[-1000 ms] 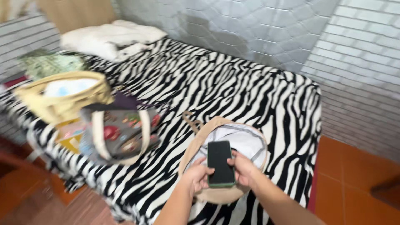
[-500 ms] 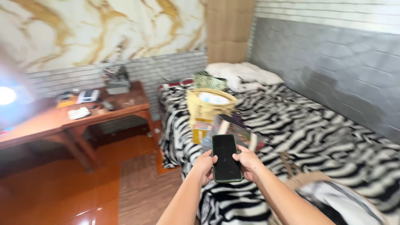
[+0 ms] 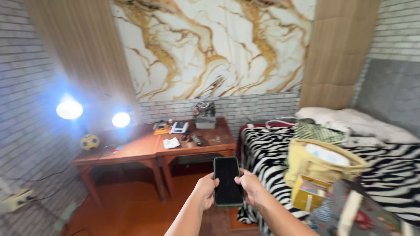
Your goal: The person opens a beige backpack on a bed, places items including an umbrella, a wallet and papers into its compartments, and zips the pockets closed. They then handle a black bag and a toy figure on the bed.
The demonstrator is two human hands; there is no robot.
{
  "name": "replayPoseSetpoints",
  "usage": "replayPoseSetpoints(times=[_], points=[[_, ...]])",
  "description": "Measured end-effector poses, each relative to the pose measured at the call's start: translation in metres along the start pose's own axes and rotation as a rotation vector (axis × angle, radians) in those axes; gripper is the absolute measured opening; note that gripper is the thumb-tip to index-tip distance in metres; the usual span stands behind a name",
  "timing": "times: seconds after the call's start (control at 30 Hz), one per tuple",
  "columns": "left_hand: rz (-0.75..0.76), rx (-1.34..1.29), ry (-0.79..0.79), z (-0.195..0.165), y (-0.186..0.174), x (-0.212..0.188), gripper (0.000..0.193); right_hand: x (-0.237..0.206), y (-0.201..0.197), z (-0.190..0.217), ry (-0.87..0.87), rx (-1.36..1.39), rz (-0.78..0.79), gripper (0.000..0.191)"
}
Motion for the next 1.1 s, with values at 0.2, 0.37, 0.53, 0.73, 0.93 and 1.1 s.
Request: replayPoseSetpoints(times=[0.2, 0.37, 0.53, 0.73, 0.93, 1.1], points=[[-0.117, 0.012, 0.059, -0.053, -0.083, -0.002, 0.035, 0.047, 0.08, -0.031, 0.066, 0.019, 0.02, 0.052], [-0.215, -0.016, 0.096, -0.092, -0.136, 0.011, 0.034, 0.107, 0.13, -0.055, 0.085, -0.015, 0.073, 0.051], [-0.304, 0.012, 0.146, -0.153, -0.19, 0.043, 0.035, 0.18, 0.189, -0.07, 0.107, 0.007, 0.142, 0.05], [-0.492, 0.014, 0.137, -0.231, -0.247, 0.079, 0.032, 0.269, 0.248, -0.083, 0.135, -0.086, 0.18, 0.052], [-0.478, -0.017, 0.181, -0.263, -0.297, 0.106, 0.027, 0.343, 0.291, -0.124, 0.179, -0.051, 0.308, 0.057], [-0.511, 0.051, 0.161, -0.29, -0.346, 0.13, 0.031, 0.41, 0.32, -0.18, 0.248, -0.058, 0.3, 0.06]])
Point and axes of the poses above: each hand's wrist, its own x-axis towards the middle knuckle, its own y-axis out of the palm, z = x × y, the point moved 3 cm from there along x, towards the middle knuckle, and after that the axes turned 13 degrees about -y, right-handed, at the moved point
